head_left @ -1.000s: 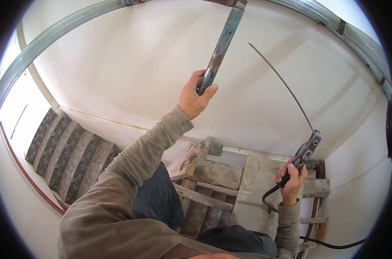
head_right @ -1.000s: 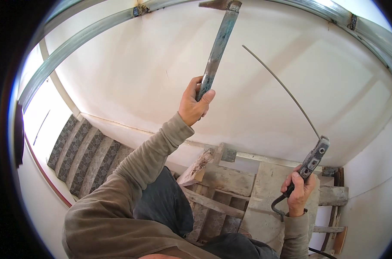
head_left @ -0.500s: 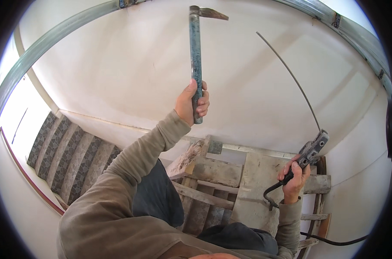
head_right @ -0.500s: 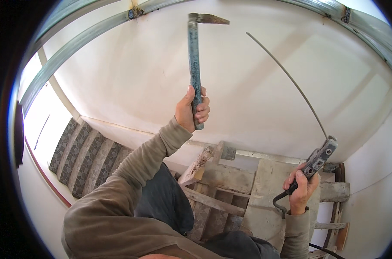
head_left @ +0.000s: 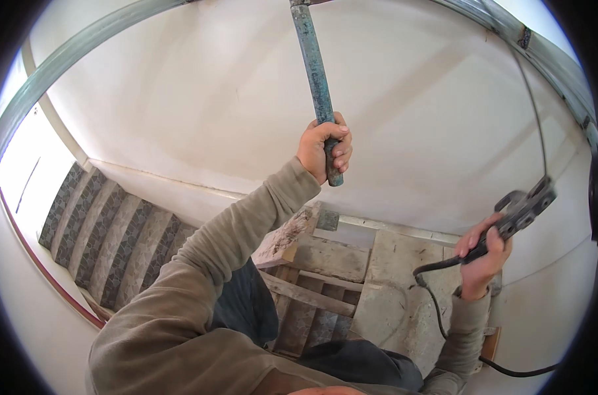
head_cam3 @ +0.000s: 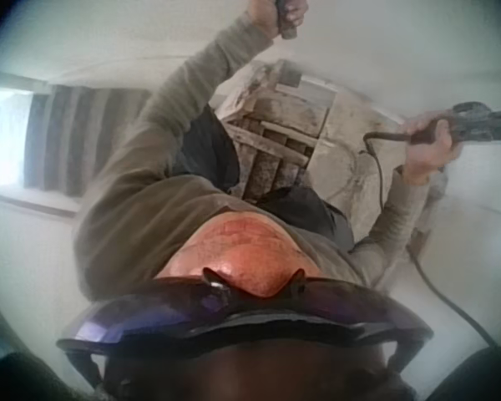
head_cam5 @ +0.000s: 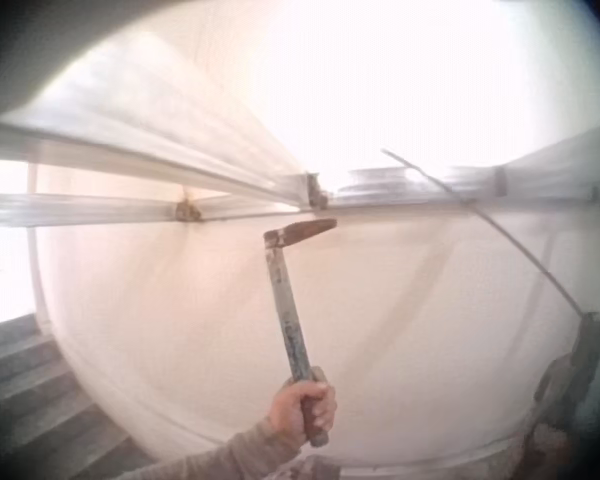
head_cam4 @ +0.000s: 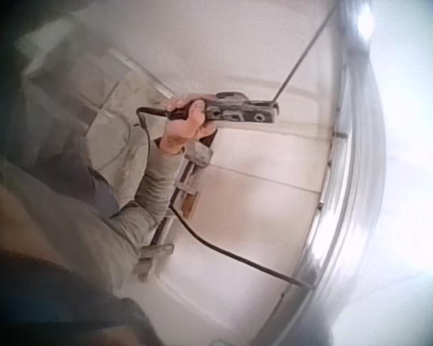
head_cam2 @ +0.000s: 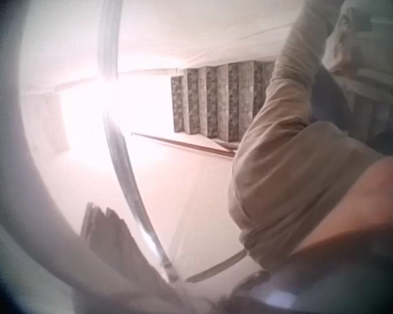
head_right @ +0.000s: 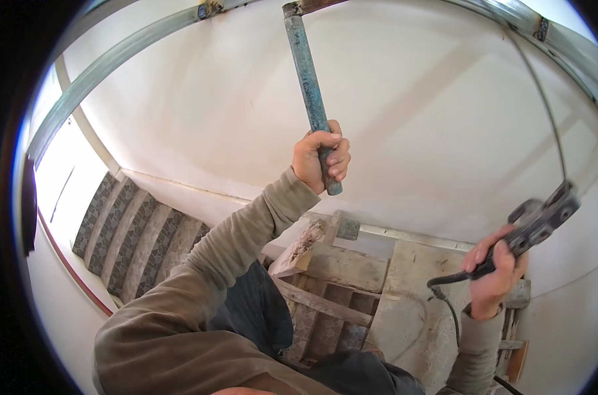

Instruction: The person inserts a welding electrode into an electrode holder and welds joints on an overhead metal frame while holding a tool against the structure.

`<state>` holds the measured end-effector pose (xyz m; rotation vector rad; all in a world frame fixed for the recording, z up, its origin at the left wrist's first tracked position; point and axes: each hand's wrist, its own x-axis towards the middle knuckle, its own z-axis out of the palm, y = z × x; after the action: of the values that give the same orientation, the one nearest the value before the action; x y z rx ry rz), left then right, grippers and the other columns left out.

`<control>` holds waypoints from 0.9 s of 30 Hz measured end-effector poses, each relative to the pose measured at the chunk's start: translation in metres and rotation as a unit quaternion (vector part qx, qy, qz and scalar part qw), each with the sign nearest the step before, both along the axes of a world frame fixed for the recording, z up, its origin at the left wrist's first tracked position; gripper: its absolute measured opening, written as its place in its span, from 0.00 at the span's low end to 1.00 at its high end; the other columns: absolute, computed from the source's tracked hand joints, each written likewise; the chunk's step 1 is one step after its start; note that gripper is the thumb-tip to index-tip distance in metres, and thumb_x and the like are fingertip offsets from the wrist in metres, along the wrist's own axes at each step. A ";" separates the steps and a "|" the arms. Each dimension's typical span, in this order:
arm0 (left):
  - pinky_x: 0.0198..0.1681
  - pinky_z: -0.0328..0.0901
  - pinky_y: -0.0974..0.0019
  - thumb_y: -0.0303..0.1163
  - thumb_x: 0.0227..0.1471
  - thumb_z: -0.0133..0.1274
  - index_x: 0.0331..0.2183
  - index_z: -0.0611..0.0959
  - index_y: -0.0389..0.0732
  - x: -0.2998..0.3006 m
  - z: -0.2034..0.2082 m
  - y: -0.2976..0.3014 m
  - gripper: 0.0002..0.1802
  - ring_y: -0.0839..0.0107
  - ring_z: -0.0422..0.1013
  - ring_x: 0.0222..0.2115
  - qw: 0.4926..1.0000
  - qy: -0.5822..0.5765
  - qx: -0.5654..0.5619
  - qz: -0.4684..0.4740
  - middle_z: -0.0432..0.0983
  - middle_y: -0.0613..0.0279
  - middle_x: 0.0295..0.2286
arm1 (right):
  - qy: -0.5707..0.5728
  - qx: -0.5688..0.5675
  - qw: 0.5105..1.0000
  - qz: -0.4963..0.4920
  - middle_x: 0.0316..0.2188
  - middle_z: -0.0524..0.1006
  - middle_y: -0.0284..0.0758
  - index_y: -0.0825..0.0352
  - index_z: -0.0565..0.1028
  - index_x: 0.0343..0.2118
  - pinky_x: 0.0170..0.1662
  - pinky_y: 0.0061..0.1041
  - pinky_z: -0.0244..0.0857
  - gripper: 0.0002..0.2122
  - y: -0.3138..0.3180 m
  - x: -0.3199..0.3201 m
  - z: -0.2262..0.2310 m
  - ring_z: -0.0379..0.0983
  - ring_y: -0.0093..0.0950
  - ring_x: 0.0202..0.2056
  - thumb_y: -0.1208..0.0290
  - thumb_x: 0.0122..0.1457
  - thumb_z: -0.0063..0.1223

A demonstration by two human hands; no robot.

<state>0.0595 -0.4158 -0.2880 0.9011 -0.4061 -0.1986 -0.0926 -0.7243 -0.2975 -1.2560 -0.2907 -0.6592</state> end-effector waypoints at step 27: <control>0.11 0.55 0.68 0.33 0.55 0.54 0.18 0.64 0.49 0.005 0.006 0.000 0.18 0.77 0.53 0.07 0.992 -0.016 0.059 0.106 0.56 0.71 0.10 | -0.023 0.025 0.996 0.088 0.18 0.68 0.34 0.68 0.70 0.40 0.16 0.25 0.62 0.08 0.054 0.059 0.037 0.64 0.24 0.12 0.69 0.64 0.48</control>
<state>0.0643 -0.4154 -0.2822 1.0582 -0.3284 -0.0123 -0.0333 -0.6700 -0.2609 -1.1542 -0.4151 -0.5416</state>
